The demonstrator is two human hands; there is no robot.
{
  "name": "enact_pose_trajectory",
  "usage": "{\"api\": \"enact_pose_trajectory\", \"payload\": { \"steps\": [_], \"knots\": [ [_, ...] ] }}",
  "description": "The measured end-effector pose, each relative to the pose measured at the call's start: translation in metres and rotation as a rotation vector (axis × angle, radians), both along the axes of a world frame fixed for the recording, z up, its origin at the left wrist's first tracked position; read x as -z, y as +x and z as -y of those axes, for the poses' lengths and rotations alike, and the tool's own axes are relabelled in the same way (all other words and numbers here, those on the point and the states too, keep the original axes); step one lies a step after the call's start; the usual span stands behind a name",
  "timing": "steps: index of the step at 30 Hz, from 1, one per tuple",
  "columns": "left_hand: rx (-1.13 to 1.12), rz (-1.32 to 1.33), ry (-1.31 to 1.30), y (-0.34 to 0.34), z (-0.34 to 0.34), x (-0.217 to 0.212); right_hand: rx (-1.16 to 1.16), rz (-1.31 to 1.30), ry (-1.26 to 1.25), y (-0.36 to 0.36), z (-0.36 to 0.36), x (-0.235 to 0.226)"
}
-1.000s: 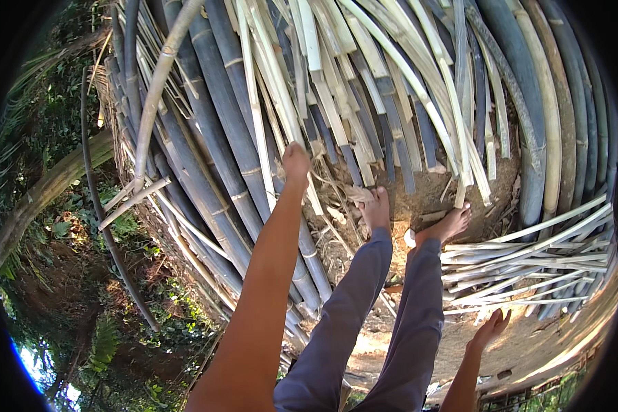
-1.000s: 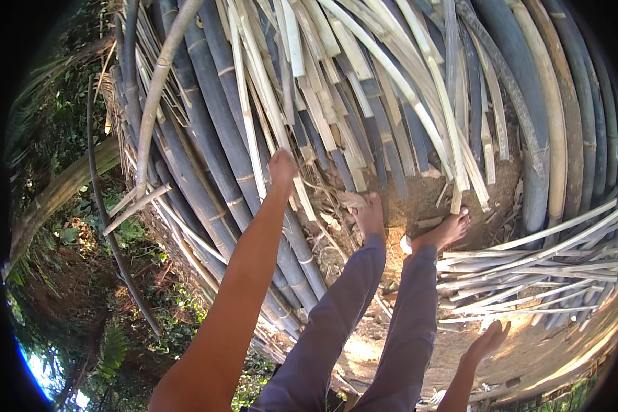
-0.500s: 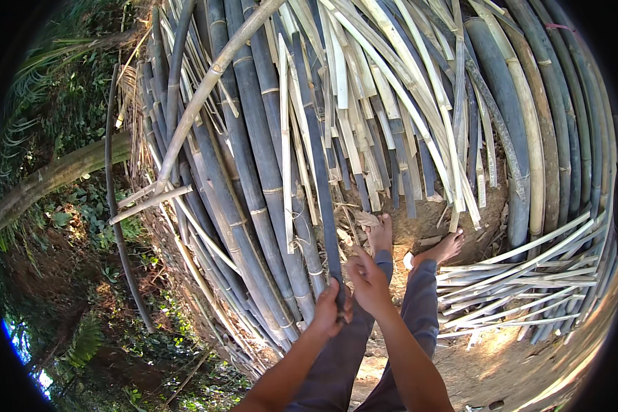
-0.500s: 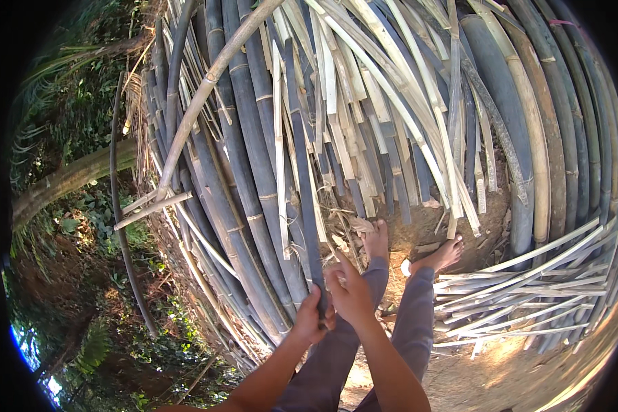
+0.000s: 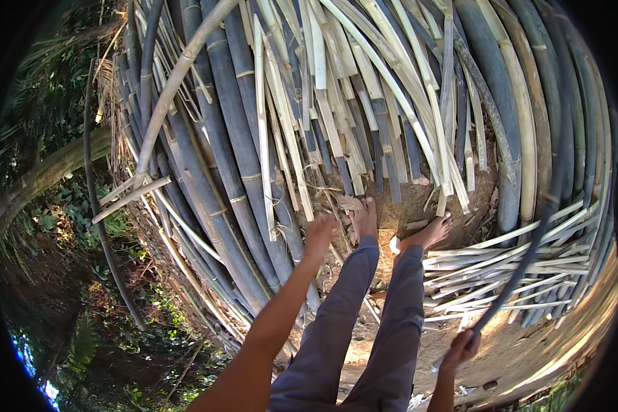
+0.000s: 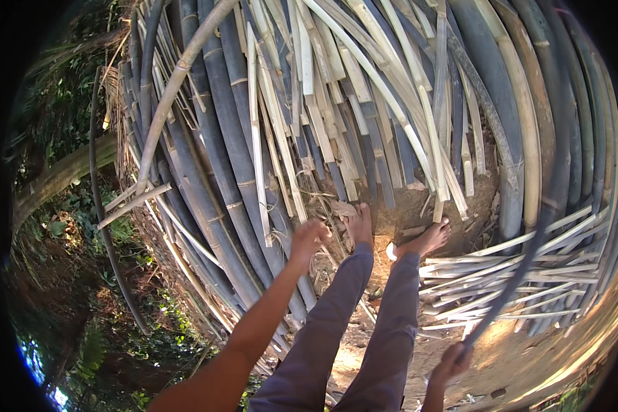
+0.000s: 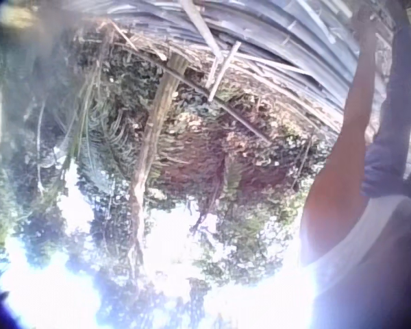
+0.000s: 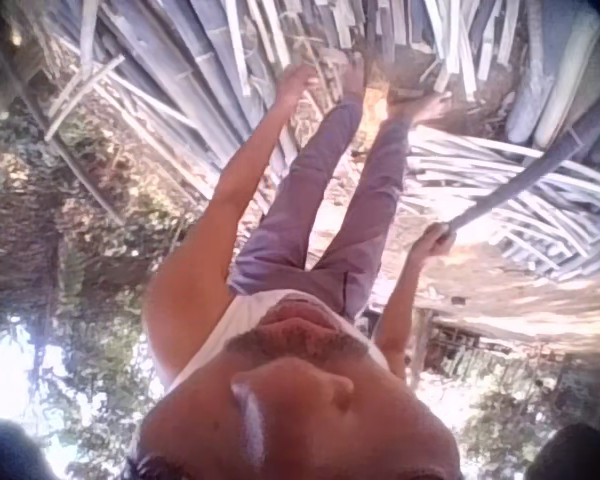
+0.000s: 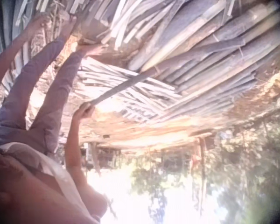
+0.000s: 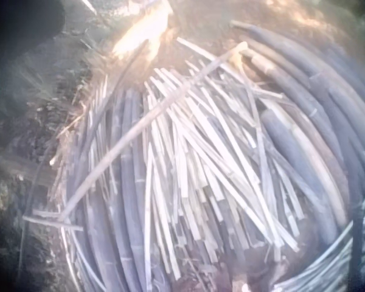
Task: The person walks around an outdoor yard area, picking up and carrying several long bamboo sticks from various piles by hand.
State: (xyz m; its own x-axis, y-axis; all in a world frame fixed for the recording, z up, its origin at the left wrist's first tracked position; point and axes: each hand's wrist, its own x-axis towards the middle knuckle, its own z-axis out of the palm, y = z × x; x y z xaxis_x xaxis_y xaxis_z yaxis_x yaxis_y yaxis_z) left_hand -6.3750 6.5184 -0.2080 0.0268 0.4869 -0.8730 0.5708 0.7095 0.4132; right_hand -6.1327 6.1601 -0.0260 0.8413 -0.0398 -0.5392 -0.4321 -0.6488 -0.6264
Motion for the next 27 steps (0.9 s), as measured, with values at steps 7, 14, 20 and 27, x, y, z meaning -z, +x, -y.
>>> {"api": "enact_pose_trajectory", "payload": {
  "steps": [7,14,20,27],
  "knots": [
    [0.163,-0.366,0.609,0.001,-0.176,0.163,0.480,0.179,-0.413,0.032,0.089,0.062],
    [0.264,-0.209,0.330,0.033,-0.137,0.175,0.599,-0.043,-0.477,0.051,0.102,0.130],
    [0.323,-0.342,0.359,-0.019,-0.176,0.211,0.263,-0.149,-0.382,0.036,0.072,0.142],
    [0.049,-0.124,0.221,0.022,-0.156,0.212,0.089,-0.174,-0.337,0.000,0.016,0.136]
  ]
}}
